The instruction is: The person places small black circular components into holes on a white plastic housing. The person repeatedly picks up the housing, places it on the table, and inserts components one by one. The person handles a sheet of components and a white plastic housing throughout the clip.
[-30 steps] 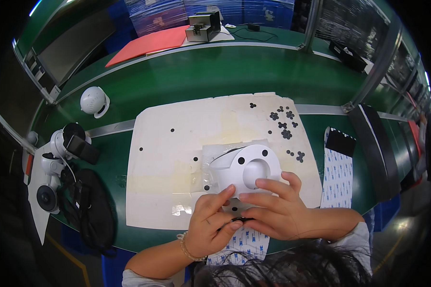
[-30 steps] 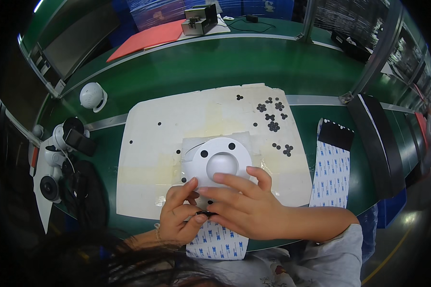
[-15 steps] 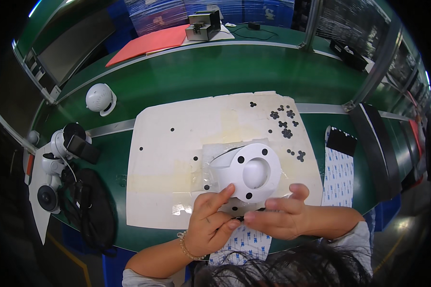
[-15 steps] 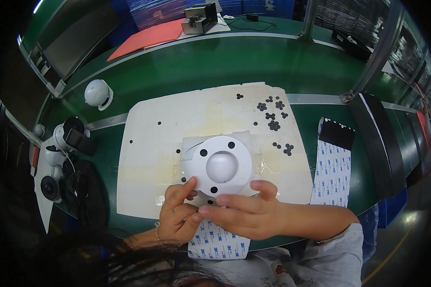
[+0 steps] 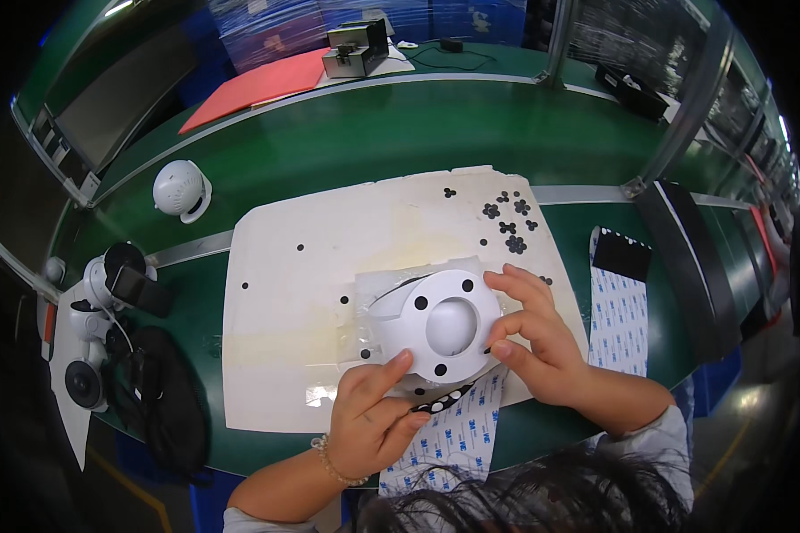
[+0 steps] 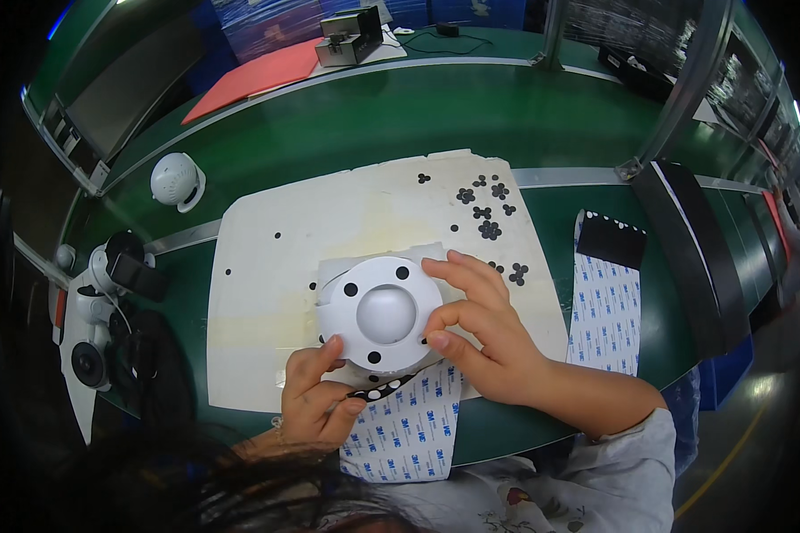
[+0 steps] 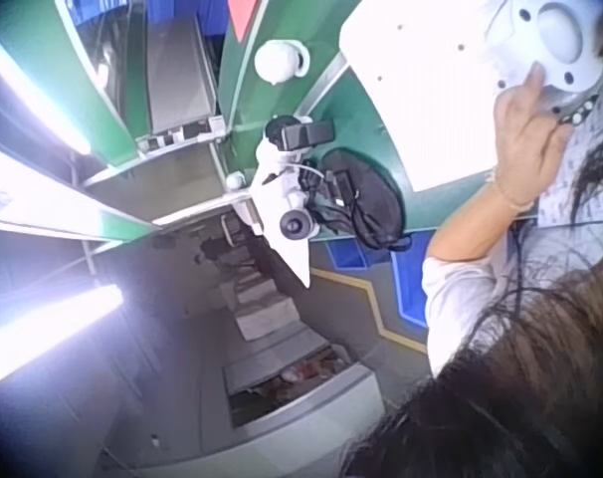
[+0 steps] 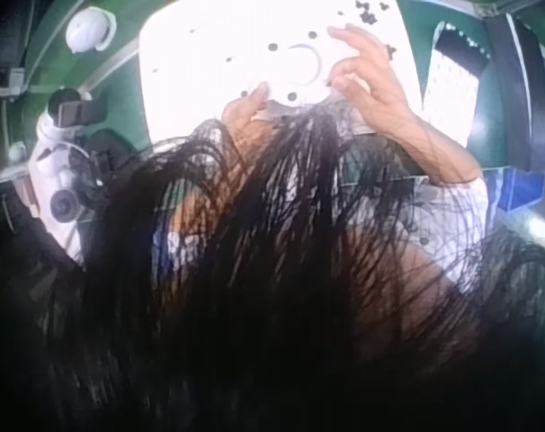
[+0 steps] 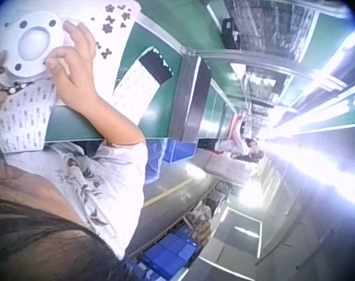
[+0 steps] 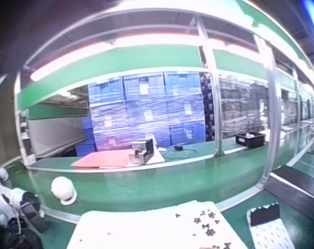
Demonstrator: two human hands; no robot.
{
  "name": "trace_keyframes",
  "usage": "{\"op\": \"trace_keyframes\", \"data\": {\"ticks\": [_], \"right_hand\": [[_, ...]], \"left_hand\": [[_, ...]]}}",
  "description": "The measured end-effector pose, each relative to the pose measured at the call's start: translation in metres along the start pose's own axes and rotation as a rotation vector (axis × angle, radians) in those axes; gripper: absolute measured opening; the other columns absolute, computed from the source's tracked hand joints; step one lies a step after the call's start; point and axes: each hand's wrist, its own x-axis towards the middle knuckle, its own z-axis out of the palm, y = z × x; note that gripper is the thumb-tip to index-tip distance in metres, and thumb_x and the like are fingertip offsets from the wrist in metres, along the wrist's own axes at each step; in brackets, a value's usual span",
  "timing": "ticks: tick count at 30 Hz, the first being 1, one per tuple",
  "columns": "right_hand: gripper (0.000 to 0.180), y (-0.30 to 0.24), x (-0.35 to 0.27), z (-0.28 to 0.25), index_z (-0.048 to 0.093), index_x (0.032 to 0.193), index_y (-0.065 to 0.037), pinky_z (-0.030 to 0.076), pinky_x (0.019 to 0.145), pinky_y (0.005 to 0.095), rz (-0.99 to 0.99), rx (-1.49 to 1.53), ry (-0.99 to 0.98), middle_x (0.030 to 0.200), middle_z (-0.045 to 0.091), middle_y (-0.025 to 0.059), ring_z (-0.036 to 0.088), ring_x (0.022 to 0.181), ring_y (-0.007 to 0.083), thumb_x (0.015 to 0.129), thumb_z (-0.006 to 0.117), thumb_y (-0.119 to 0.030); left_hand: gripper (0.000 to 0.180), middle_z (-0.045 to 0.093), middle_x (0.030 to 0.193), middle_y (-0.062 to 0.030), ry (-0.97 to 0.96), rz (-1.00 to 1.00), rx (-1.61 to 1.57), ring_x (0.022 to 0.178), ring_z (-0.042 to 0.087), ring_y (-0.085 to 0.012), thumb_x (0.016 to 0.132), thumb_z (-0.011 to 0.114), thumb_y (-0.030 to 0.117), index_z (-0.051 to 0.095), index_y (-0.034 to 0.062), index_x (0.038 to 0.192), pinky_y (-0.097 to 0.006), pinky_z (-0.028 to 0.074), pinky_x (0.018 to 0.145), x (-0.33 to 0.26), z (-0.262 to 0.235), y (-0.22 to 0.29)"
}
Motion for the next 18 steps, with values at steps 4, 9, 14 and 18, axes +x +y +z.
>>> {"op": "trace_keyframes", "data": {"ticks": [4,9,14,18], "right_hand": [[0.008,0.000,0.000,0.002,0.057,0.086,-0.008,0.017,0.101,0.0444,-0.005,-0.004,0.002,0.131,0.038,0.0155,0.024,0.125,0.0364,0.083,0.055,-0.016],[0.007,-0.001,-0.001,0.003,0.058,0.085,-0.008,0.018,0.101,0.0439,-0.019,-0.037,0.012,0.130,0.038,0.0153,0.024,0.125,0.0359,0.082,0.057,-0.014],[0.010,0.009,-0.002,0.005,0.059,0.084,-0.010,0.021,0.098,0.0428,-0.161,-0.124,0.080,0.127,0.042,0.0121,0.030,0.122,0.0332,0.076,0.061,-0.015],[0.017,0.018,-0.004,0.004,0.060,0.087,-0.013,0.026,0.092,0.0414,-0.445,-0.398,0.139,0.121,0.048,0.0079,0.038,0.116,0.0285,0.072,0.065,-0.019]], "left_hand": [[0.018,0.048,0.125,-0.0156,-0.005,0.008,0.012,0.087,0.049,-0.0263,0.069,0.069,0.018,0.061,0.0036,0.076,-0.033,0.040,0.078,0.000,0.001,-0.001],[0.018,0.048,0.125,-0.0152,-0.006,0.014,0.031,0.086,0.049,-0.0263,0.068,0.069,0.017,0.061,0.0035,0.076,-0.033,0.040,0.077,-0.001,0.000,-0.001],[0.017,0.049,0.124,-0.0148,0.000,0.018,0.038,0.085,0.049,-0.0262,0.067,0.069,0.014,0.060,0.0035,0.075,-0.033,0.040,0.077,-0.001,0.000,-0.002],[0.016,0.049,0.124,-0.0145,0.003,0.048,0.069,0.085,0.049,-0.0261,0.067,0.069,0.013,0.059,0.0036,0.074,-0.033,0.040,0.076,0.000,0.000,-0.003]]}}
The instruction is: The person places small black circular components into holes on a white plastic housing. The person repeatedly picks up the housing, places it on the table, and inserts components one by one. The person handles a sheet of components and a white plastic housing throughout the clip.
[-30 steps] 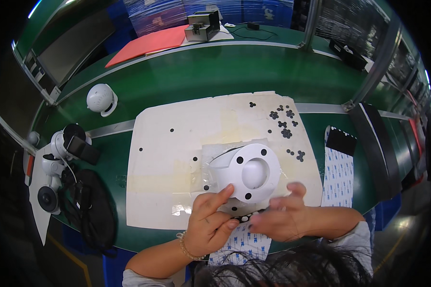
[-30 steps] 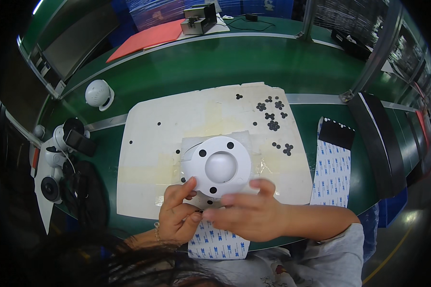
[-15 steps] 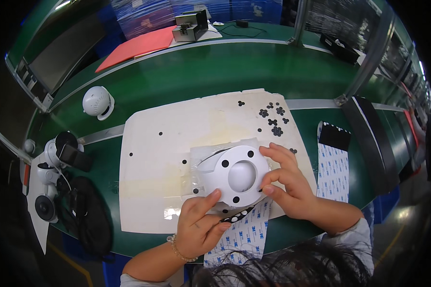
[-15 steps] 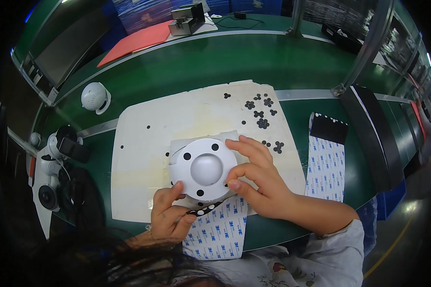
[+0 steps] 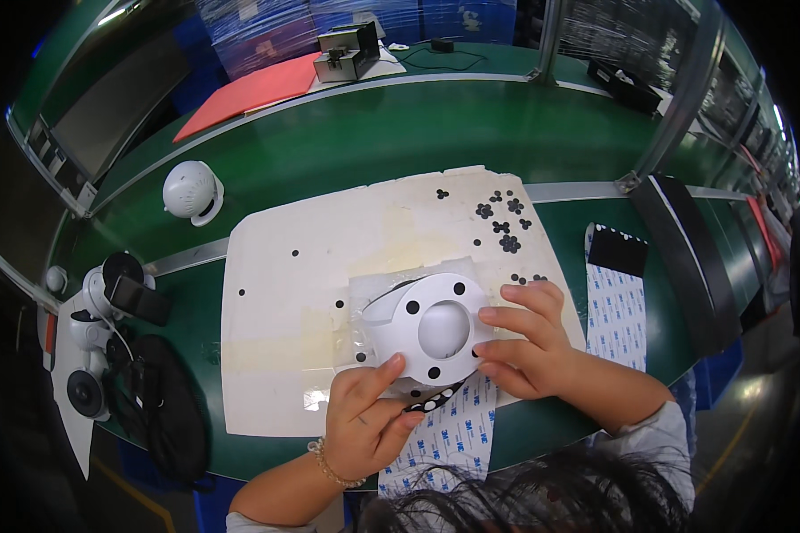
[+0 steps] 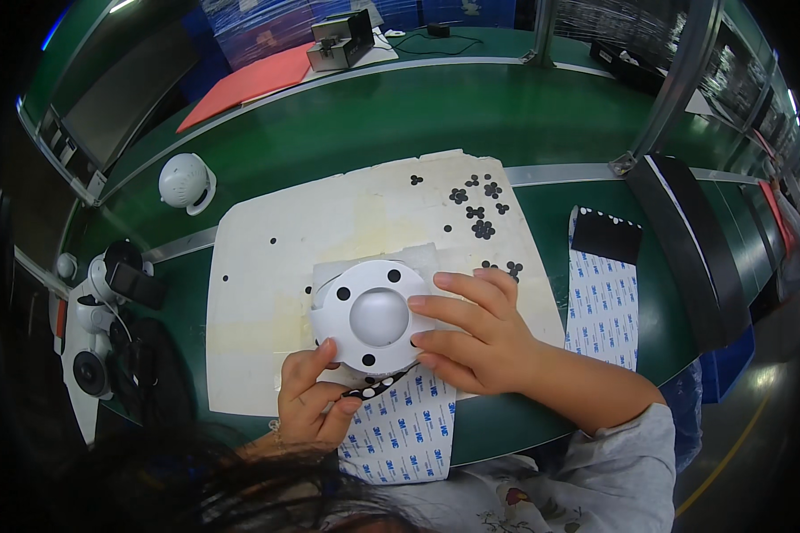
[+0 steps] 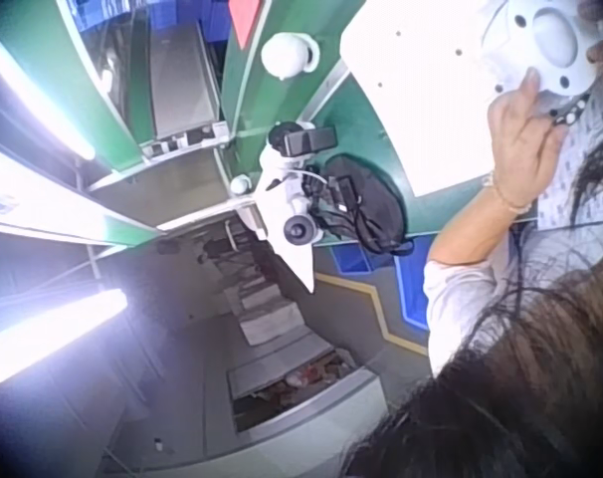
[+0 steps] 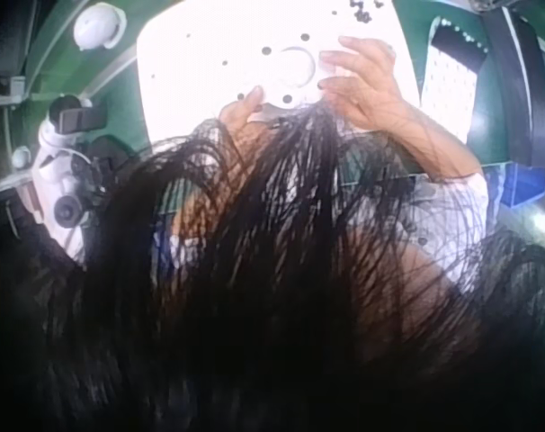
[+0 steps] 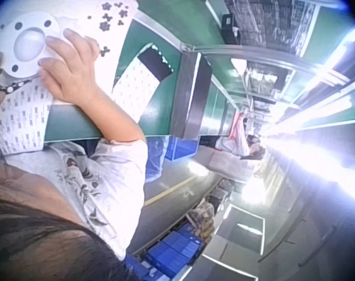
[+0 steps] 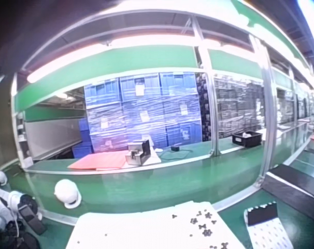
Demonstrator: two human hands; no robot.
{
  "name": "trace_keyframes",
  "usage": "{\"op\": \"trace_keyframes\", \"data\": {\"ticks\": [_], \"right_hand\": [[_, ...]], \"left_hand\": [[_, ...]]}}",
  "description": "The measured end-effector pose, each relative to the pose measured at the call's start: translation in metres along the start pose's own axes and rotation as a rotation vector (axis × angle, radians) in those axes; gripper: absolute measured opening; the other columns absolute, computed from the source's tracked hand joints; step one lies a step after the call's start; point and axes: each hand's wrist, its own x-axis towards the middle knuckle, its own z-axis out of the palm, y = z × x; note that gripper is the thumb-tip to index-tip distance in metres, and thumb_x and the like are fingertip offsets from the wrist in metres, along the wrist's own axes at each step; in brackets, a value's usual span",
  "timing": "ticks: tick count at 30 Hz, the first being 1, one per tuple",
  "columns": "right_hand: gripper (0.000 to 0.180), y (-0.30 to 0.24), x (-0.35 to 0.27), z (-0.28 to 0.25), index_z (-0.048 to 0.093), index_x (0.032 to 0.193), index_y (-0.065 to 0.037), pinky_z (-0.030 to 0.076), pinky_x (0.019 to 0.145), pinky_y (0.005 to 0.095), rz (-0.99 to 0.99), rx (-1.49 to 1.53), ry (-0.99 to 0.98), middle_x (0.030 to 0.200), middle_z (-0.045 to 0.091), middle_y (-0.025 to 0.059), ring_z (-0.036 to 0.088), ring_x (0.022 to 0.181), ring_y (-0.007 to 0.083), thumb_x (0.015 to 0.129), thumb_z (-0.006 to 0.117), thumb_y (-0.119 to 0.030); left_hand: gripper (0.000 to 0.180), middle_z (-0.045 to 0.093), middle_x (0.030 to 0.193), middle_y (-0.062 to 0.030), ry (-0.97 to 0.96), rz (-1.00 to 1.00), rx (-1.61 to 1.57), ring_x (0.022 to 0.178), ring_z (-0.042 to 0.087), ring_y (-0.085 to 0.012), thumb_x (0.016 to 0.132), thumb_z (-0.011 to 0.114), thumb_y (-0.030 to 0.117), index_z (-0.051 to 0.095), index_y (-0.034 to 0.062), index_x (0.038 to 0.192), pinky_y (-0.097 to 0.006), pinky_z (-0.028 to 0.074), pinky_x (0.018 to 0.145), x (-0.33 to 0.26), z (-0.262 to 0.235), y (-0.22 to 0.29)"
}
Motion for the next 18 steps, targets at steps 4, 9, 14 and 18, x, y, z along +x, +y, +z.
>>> {"op": "trace_keyframes", "data": {"ticks": [4,9,14,18], "right_hand": [[0.026,0.003,-0.002,0.001,0.059,0.094,-0.012,0.028,0.089,0.0405,-0.017,-0.094,0.020,0.116,0.052,0.0070,0.042,0.113,0.0253,0.071,0.066,-0.023],[0.033,-0.003,0.007,0.001,0.053,0.105,-0.004,0.036,0.087,0.0323,0.782,0.851,0.087,0.108,0.055,0.0085,0.048,0.105,0.0177,0.078,0.063,-0.018],[0.029,-0.009,0.018,0.002,0.051,0.109,0.002,0.044,0.078,0.0246,1.098,1.343,-0.176,0.100,0.059,0.0079,0.056,0.089,0.0106,0.083,0.059,-0.008],[0.028,0.025,0.027,-0.003,0.054,0.102,0.000,0.042,0.067,0.0197,1.082,1.268,0.062,0.087,0.062,0.0045,0.056,0.077,0.0098,0.080,0.059,-0.017]], "left_hand": [[0.016,0.049,0.124,-0.0144,0.001,0.005,-0.001,0.085,0.049,-0.0258,0.067,0.069,0.013,0.058,0.0039,0.074,-0.033,0.039,0.076,0.000,0.000,0.000],[0.016,0.048,0.125,-0.0145,0.000,-0.007,-0.024,0.086,0.049,-0.0262,0.068,0.069,0.013,0.058,0.0040,0.074,-0.034,0.039,0.077,0.001,-0.001,0.000],[0.017,0.047,0.126,-0.0146,-0.005,-0.042,-0.084,0.089,0.049,-0.0283,0.068,0.070,0.015,0.058,0.0037,0.074,-0.035,0.039,0.079,-0.001,-0.002,0.001],[0.018,0.048,0.124,-0.0143,-0.050,-0.041,-0.070,0.090,0.049,-0.0288,0.068,0.070,0.015,0.059,0.0037,0.076,-0.036,0.039,0.080,0.006,-0.008,0.006]]}}
